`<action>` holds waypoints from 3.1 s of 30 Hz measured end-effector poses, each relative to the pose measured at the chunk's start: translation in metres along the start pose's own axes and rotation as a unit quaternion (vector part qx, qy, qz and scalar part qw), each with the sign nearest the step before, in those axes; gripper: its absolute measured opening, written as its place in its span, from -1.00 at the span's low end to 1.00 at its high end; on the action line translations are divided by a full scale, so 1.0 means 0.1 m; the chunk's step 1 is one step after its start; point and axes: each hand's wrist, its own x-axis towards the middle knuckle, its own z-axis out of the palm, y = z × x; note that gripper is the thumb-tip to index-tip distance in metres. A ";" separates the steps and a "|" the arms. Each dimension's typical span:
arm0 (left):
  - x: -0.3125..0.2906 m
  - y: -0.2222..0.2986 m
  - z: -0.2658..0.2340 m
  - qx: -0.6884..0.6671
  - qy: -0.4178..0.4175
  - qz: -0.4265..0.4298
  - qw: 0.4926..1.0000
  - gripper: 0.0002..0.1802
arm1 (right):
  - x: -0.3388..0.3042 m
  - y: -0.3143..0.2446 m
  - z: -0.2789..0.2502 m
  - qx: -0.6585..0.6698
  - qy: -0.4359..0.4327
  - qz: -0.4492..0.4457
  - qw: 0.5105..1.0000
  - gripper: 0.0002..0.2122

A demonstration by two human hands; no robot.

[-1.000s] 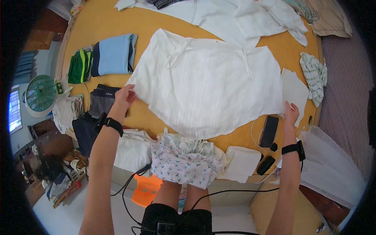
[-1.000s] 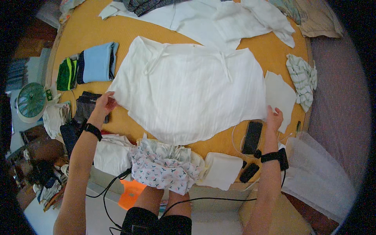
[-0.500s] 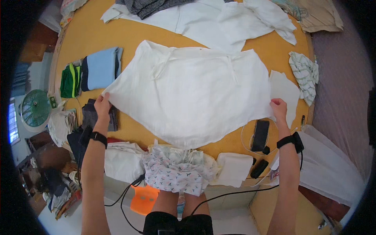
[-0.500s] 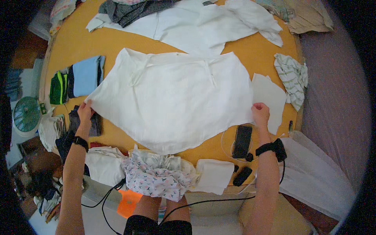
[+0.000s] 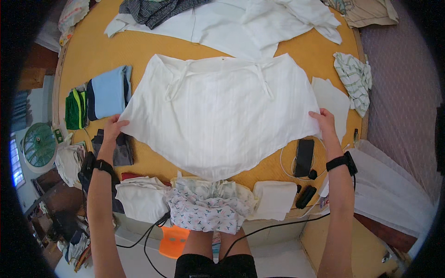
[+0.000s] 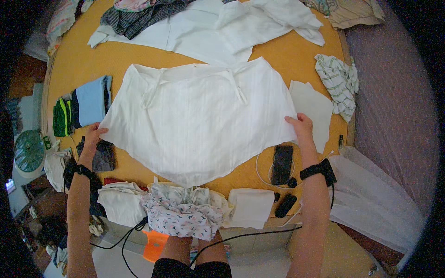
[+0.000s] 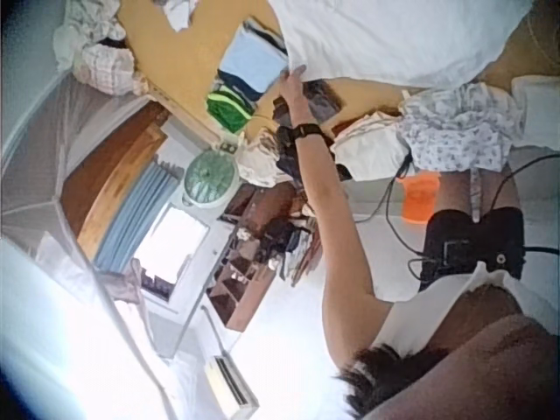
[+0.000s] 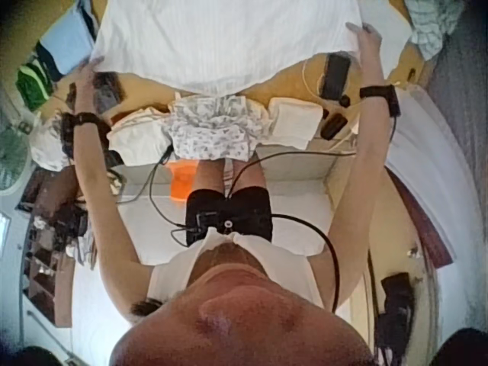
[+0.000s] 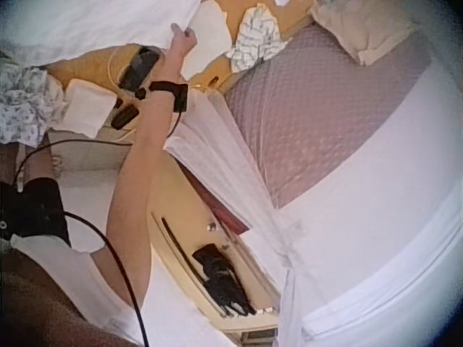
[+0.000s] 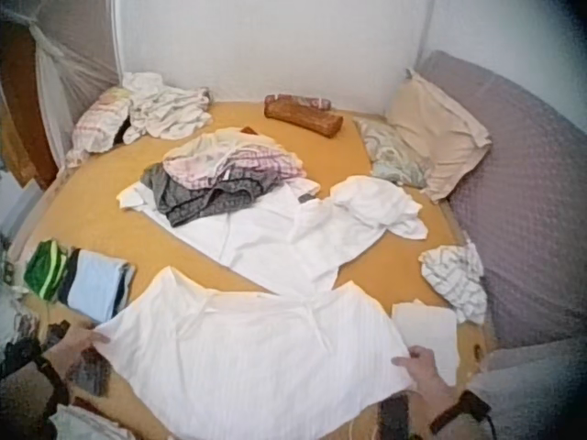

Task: Folding various items of clothing on a bed.

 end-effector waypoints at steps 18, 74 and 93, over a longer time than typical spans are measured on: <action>0.42 -0.26 -0.15 0.266 0.113 0.156 0.945 -0.62 | 0.30 0.14 -0.44 -0.157 0.105 -0.169 0.967 -0.79; 0.12 0.36 1.00 0.117 0.075 0.233 0.962 -0.65 | -0.40 -0.20 0.68 -0.129 0.032 -0.173 0.976 -0.70; -0.09 0.92 1.57 0.275 -0.014 0.202 0.940 -0.47 | -0.34 -0.87 1.21 -0.107 -0.137 -0.163 0.971 -0.69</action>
